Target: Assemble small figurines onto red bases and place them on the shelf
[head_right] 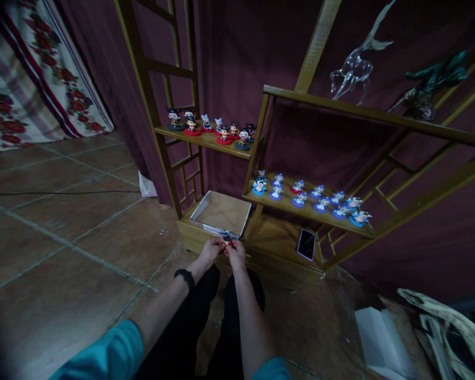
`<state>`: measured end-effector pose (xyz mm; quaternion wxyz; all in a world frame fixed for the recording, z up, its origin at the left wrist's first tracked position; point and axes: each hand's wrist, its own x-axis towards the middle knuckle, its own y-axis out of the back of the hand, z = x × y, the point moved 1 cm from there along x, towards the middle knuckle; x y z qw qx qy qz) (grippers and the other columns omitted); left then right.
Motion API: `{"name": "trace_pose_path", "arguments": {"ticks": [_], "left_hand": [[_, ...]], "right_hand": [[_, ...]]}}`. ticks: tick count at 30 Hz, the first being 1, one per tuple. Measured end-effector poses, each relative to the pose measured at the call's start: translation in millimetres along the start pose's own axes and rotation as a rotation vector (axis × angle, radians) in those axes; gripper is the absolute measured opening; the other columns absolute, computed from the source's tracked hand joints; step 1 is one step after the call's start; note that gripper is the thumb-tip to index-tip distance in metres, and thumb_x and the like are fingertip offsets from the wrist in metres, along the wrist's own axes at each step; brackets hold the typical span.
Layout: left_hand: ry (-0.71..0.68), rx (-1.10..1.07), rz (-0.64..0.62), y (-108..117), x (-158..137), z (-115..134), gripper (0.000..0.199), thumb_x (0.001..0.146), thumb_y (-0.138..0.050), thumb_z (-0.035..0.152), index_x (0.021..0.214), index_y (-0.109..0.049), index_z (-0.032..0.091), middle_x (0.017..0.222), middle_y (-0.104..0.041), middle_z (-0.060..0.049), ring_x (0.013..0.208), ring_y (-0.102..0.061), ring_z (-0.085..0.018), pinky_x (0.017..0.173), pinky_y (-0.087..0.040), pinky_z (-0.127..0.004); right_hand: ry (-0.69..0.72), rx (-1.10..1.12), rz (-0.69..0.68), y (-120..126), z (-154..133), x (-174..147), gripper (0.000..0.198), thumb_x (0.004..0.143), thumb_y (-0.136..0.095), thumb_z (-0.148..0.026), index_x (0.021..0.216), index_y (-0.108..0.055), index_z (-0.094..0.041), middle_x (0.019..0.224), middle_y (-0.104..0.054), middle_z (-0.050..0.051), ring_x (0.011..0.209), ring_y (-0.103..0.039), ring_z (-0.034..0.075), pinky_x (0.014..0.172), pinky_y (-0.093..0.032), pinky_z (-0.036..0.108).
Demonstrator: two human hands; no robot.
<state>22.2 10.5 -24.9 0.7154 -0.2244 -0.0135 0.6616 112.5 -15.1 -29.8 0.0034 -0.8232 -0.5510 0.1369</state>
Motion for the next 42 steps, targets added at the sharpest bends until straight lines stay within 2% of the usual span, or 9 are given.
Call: {"name": "trace_pose_path", "arguments": {"ticks": [7, 13, 15, 21, 24, 32, 42], "left_hand": [[0.007, -0.004, 0.009, 1, -2, 5, 0.010, 0.061, -0.066, 0.010, 0.066, -0.058, 0.013, 0.053, -0.058, 0.001, 0.045, -0.052, -0.008, 0.048, -0.043, -0.019], [0.019, -0.060, 0.061, 2, -8, 12, 0.032, 0.066, -0.064, 0.009, 0.096, -0.055, 0.014, 0.058, -0.058, 0.003, 0.048, -0.056, -0.009, 0.052, -0.047, -0.022], [0.029, -0.065, 0.064, 2, -10, 13, 0.034, 0.067, -0.064, 0.009, 0.099, -0.054, 0.014, 0.059, -0.058, 0.003, 0.048, -0.056, -0.009, 0.052, -0.047, -0.021], [0.101, -0.109, -0.015, 4, -15, 19, 0.025, 0.065, -0.068, 0.011, 0.088, -0.058, 0.012, 0.071, -0.065, -0.005, 0.059, -0.061, -0.012, 0.056, -0.049, -0.022], [0.118, -0.130, -0.042, 5, -14, 20, 0.019, 0.065, -0.069, 0.011, 0.082, -0.060, 0.011, 0.071, -0.066, -0.007, 0.059, -0.062, -0.012, 0.057, -0.050, -0.023], [0.114, -0.138, -0.060, 3, -8, 16, 0.016, 0.059, -0.072, 0.008, 0.072, -0.065, 0.009, 0.067, -0.066, -0.006, 0.055, -0.060, -0.011, 0.057, -0.049, -0.021], [0.079, -0.082, -0.074, 4, -6, 15, 0.021, 0.054, -0.077, 0.015, 0.071, -0.067, 0.008, 0.063, -0.065, -0.006, 0.053, -0.059, -0.011, 0.056, -0.048, -0.023]], "right_hand": [[-0.073, 0.063, -0.026, 1, -6, -4, 0.036, 0.051, -0.072, -0.038, 0.080, -0.060, -0.019, 0.068, -0.066, -0.001, 0.050, -0.059, 0.012, 0.050, -0.049, 0.025], [-0.114, 0.129, -0.050, 4, -10, -10, 0.029, 0.062, -0.065, -0.036, 0.087, -0.059, -0.021, 0.071, -0.069, 0.001, 0.057, -0.064, 0.013, 0.056, -0.052, 0.026], [-0.109, 0.137, -0.071, 4, -12, -11, 0.027, 0.063, -0.065, -0.035, 0.086, -0.059, -0.022, 0.075, -0.070, 0.001, 0.059, -0.065, 0.013, 0.057, -0.053, 0.026], [-0.123, 0.167, -0.071, 7, -17, -14, 0.029, 0.061, -0.066, -0.033, 0.088, -0.060, -0.022, 0.077, -0.071, 0.001, 0.064, -0.066, 0.015, 0.058, -0.053, 0.026], [-0.129, 0.199, -0.080, 8, -19, -14, 0.029, 0.060, -0.067, -0.032, 0.087, -0.061, -0.022, 0.078, -0.071, 0.001, 0.066, -0.066, 0.016, 0.060, -0.053, 0.026], [-0.146, 0.223, -0.072, 6, -15, -10, 0.027, 0.060, -0.067, -0.030, 0.084, -0.059, -0.022, 0.072, -0.070, 0.000, 0.060, -0.065, 0.014, 0.060, -0.052, 0.027], [-0.147, 0.218, -0.121, 5, -13, -9, 0.030, 0.056, -0.070, -0.024, 0.084, -0.060, -0.020, 0.073, -0.068, -0.001, 0.058, -0.064, 0.011, 0.060, -0.051, 0.024]]}}
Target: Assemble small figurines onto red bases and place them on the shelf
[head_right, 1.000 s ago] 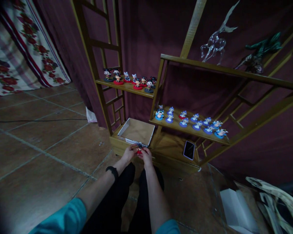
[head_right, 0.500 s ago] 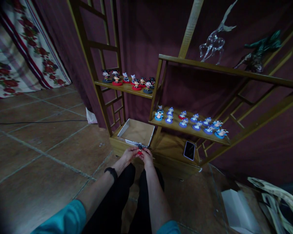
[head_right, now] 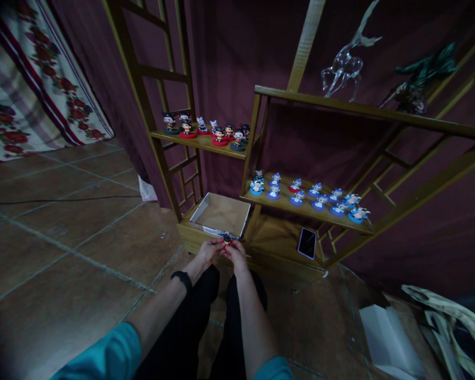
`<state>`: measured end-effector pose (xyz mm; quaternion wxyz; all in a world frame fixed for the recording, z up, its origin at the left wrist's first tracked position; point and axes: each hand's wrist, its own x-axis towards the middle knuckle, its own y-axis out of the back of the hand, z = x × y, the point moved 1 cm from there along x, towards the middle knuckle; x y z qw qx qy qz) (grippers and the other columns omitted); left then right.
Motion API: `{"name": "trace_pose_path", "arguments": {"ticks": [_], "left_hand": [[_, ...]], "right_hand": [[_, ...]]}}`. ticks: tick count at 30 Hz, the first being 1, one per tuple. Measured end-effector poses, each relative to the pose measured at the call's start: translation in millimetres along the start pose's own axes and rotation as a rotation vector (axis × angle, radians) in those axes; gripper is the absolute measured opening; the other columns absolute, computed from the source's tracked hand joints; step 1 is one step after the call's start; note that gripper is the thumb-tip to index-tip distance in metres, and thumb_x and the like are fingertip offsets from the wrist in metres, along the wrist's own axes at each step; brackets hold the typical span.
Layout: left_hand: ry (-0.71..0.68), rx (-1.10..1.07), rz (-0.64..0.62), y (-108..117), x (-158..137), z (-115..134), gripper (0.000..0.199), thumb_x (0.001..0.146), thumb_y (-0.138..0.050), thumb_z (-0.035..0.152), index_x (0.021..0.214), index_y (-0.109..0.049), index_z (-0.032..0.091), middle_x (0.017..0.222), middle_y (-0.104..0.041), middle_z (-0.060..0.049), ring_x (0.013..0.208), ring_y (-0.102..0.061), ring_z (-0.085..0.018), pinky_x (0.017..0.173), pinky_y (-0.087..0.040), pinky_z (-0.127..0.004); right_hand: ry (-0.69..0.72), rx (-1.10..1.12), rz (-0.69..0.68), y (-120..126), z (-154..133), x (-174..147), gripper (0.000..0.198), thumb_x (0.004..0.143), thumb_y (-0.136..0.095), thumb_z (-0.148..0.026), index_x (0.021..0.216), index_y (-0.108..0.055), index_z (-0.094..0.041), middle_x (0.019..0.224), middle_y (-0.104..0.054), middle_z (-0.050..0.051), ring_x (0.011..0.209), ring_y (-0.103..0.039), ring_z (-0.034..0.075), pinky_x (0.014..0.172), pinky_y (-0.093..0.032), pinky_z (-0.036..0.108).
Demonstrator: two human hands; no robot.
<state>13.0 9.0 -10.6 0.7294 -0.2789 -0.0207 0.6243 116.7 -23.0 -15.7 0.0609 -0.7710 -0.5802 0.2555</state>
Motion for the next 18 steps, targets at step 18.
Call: {"name": "trace_pose_path", "arguments": {"ticks": [18], "left_hand": [[-0.001, -0.010, -0.085, 2.9, -7.0, 3.4, 0.025, 0.056, -0.075, 0.012, 0.079, -0.067, 0.009, 0.068, -0.067, -0.006, 0.058, -0.060, -0.011, 0.059, -0.047, -0.021]], "right_hand": [[0.018, -0.003, 0.046, -0.1, 2.6, -0.5, 0.027, 0.055, -0.071, -0.030, 0.077, -0.060, -0.019, 0.066, -0.067, -0.001, 0.059, -0.064, 0.013, 0.059, -0.050, 0.025]]}}
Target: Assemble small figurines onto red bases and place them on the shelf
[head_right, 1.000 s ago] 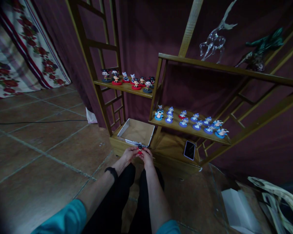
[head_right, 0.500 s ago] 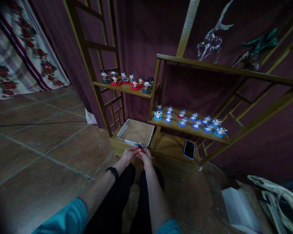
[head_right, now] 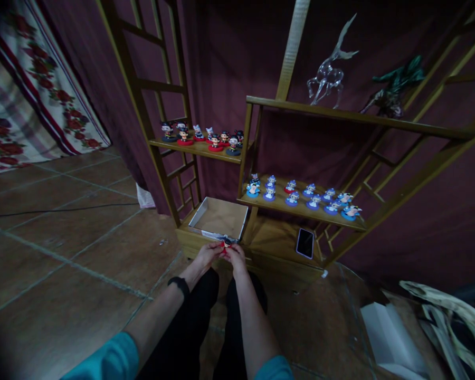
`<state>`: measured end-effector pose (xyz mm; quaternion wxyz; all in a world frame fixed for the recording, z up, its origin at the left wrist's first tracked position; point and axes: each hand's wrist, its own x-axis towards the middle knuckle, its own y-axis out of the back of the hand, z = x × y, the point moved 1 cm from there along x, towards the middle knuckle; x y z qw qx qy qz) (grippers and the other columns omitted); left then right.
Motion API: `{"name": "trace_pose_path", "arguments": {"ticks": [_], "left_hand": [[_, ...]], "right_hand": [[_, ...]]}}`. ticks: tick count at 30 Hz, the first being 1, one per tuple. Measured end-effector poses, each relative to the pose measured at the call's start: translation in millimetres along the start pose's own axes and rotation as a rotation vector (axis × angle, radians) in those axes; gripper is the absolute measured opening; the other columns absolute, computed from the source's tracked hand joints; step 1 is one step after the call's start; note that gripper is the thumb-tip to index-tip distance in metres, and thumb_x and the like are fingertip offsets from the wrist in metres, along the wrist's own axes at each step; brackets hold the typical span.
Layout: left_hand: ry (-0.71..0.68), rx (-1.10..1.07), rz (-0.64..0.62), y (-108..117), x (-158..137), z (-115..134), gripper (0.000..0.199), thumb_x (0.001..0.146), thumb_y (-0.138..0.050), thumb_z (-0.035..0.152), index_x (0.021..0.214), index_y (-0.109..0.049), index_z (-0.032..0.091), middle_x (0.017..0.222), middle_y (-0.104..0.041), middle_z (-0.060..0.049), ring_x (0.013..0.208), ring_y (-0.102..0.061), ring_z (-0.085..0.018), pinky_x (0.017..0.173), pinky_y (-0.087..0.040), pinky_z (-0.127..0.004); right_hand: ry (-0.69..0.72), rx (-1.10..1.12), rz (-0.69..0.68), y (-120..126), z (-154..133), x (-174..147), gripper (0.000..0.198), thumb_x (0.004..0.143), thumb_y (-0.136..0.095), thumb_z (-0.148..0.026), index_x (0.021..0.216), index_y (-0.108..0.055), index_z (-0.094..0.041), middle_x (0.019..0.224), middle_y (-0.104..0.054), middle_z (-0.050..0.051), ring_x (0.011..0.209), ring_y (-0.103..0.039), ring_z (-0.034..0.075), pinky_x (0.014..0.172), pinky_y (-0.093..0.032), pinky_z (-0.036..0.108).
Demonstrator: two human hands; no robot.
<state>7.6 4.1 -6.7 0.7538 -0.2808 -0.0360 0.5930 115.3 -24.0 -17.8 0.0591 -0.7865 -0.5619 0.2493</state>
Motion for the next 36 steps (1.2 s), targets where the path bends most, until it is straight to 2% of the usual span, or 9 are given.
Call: {"name": "trace_pose_path", "arguments": {"ticks": [23, 29, 36], "left_hand": [[-0.028, 0.061, 0.009, -0.1, 6.9, -5.4, 0.024, 0.053, -0.076, 0.019, 0.072, -0.068, 0.008, 0.061, -0.066, -0.007, 0.049, -0.056, -0.010, 0.053, -0.045, -0.022], [-0.014, 0.027, 0.042, -2.0, 3.2, -2.4, 0.023, 0.054, -0.077, 0.019, 0.072, -0.067, 0.009, 0.064, -0.066, -0.006, 0.053, -0.058, -0.011, 0.056, -0.047, -0.022], [0.003, 0.025, 0.070, -4.2, -0.4, 0.5, 0.021, 0.054, -0.076, 0.016, 0.071, -0.066, 0.008, 0.062, -0.066, -0.006, 0.053, -0.059, -0.011, 0.057, -0.048, -0.022]], "right_hand": [[0.046, -0.049, 0.000, -1.3, 4.1, 6.3, 0.031, 0.052, -0.074, -0.034, 0.076, -0.062, -0.018, 0.064, -0.067, -0.001, 0.052, -0.061, 0.013, 0.056, -0.050, 0.026], [0.056, 0.001, 0.001, -1.9, 2.3, 2.8, 0.030, 0.052, -0.073, -0.031, 0.078, -0.062, -0.019, 0.068, -0.066, -0.002, 0.055, -0.061, 0.012, 0.057, -0.051, 0.025], [0.061, -0.047, 0.006, -3.3, 1.1, 1.3, 0.028, 0.053, -0.072, -0.029, 0.078, -0.062, -0.020, 0.072, -0.067, -0.001, 0.060, -0.063, 0.013, 0.059, -0.051, 0.026]]}}
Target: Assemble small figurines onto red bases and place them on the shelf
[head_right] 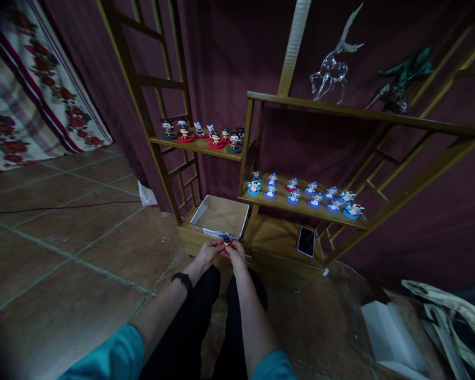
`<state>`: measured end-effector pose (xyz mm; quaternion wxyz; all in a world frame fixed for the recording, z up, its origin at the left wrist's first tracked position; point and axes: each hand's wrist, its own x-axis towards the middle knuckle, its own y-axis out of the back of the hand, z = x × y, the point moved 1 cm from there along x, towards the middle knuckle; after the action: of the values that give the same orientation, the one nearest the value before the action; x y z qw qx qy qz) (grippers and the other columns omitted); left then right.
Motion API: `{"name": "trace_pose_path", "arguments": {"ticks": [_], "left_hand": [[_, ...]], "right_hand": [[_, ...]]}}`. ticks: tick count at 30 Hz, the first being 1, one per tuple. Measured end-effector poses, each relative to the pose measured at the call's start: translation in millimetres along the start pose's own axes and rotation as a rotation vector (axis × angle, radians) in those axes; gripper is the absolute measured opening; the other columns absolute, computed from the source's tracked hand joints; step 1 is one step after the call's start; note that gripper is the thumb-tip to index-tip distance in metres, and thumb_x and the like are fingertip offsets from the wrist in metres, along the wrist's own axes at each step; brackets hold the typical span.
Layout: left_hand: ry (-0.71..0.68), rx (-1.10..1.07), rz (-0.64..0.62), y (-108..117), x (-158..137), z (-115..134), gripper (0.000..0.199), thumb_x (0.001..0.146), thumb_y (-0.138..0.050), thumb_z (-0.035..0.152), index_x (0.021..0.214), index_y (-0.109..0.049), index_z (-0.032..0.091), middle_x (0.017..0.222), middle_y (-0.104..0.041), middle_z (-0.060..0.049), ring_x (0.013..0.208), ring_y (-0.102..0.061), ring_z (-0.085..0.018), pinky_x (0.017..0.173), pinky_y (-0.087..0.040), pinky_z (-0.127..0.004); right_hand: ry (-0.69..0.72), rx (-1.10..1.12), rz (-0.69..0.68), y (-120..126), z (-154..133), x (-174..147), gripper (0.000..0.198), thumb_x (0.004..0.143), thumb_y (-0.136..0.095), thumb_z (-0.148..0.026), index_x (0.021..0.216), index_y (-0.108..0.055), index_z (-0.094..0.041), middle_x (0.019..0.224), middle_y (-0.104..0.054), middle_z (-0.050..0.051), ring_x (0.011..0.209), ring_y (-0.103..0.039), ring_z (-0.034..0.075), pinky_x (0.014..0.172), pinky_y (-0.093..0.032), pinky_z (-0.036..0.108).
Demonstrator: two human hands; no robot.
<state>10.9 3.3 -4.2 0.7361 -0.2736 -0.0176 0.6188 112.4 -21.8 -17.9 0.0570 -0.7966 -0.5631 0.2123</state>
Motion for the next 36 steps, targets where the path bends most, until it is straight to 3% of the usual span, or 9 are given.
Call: {"name": "trace_pose_path", "arguments": {"ticks": [13, 24, 36], "left_hand": [[-0.006, 0.018, -0.020, -0.1, 3.8, -3.6, 0.018, 0.055, -0.073, 0.012, 0.071, -0.066, 0.008, 0.059, -0.064, -0.005, 0.048, -0.055, -0.010, 0.052, -0.045, -0.022], [0.057, -0.063, -0.007, 3.4, 3.9, -1.5, 0.012, 0.063, -0.067, 0.004, 0.074, -0.064, 0.009, 0.067, -0.064, -0.005, 0.056, -0.059, -0.011, 0.056, -0.048, -0.021], [0.062, -0.051, -0.036, 2.8, 5.1, -0.8, 0.010, 0.063, -0.070, 0.010, 0.071, -0.064, 0.009, 0.061, -0.062, -0.005, 0.054, -0.057, -0.010, 0.055, -0.047, -0.021]], "right_hand": [[0.016, -0.014, -0.022, -1.9, -0.4, 0.8, 0.029, 0.051, -0.075, -0.032, 0.073, -0.063, -0.017, 0.064, -0.067, -0.001, 0.053, -0.061, 0.014, 0.058, -0.052, 0.028], [-0.037, 0.028, 0.046, 2.8, -0.6, -0.8, 0.029, 0.058, -0.068, -0.031, 0.084, -0.062, -0.020, 0.064, -0.067, -0.002, 0.056, -0.063, 0.013, 0.055, -0.051, 0.024], [-0.099, 0.032, 0.042, 3.3, -1.4, 1.5, 0.033, 0.055, -0.070, -0.029, 0.085, -0.061, -0.020, 0.064, -0.067, -0.002, 0.056, -0.063, 0.012, 0.055, -0.050, 0.023]]}}
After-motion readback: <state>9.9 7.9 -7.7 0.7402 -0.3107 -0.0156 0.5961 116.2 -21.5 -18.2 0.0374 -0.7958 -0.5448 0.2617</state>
